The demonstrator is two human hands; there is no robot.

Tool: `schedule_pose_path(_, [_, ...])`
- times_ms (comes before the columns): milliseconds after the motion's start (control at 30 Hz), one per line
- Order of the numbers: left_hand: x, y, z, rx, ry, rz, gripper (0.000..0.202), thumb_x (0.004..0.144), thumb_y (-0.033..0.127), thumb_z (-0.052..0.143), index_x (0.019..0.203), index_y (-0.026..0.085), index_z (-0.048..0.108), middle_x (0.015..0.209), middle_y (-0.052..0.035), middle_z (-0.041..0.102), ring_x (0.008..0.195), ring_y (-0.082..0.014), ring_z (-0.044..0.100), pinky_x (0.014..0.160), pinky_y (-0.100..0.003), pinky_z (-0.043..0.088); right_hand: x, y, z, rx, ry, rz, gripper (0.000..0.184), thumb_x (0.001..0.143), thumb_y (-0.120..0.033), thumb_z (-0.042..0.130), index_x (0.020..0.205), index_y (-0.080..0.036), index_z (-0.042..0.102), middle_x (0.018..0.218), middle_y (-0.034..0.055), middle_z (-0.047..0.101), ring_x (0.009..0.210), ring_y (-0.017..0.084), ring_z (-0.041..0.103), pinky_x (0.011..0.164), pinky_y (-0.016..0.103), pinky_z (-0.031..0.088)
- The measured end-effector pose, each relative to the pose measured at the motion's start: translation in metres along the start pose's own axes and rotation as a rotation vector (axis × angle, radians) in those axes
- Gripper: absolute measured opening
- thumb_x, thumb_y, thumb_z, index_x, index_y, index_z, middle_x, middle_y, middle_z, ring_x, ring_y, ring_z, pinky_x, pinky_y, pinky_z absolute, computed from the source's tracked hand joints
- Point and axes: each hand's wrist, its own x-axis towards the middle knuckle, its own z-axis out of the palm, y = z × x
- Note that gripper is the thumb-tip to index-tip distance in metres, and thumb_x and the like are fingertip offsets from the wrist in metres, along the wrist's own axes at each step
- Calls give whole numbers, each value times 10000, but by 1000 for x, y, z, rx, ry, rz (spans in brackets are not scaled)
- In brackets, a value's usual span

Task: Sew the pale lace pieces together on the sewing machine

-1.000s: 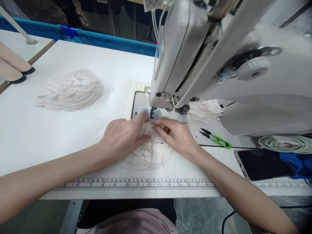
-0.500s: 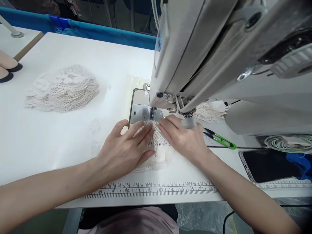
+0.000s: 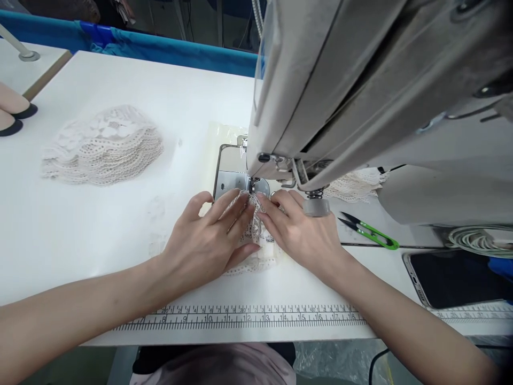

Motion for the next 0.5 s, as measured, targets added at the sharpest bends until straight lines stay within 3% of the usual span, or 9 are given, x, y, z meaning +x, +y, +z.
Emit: schedule_pose_path(500, [2,-1,3,-24,19,-12,418,1018,421,404,1265,137,587,1278,-97,660,1255,-236,553,933,-425,361,0,1,0,-34,-38,43,393,1035,-370,350,1262,-241,644,879,73,697,796,159,582,523,309,237])
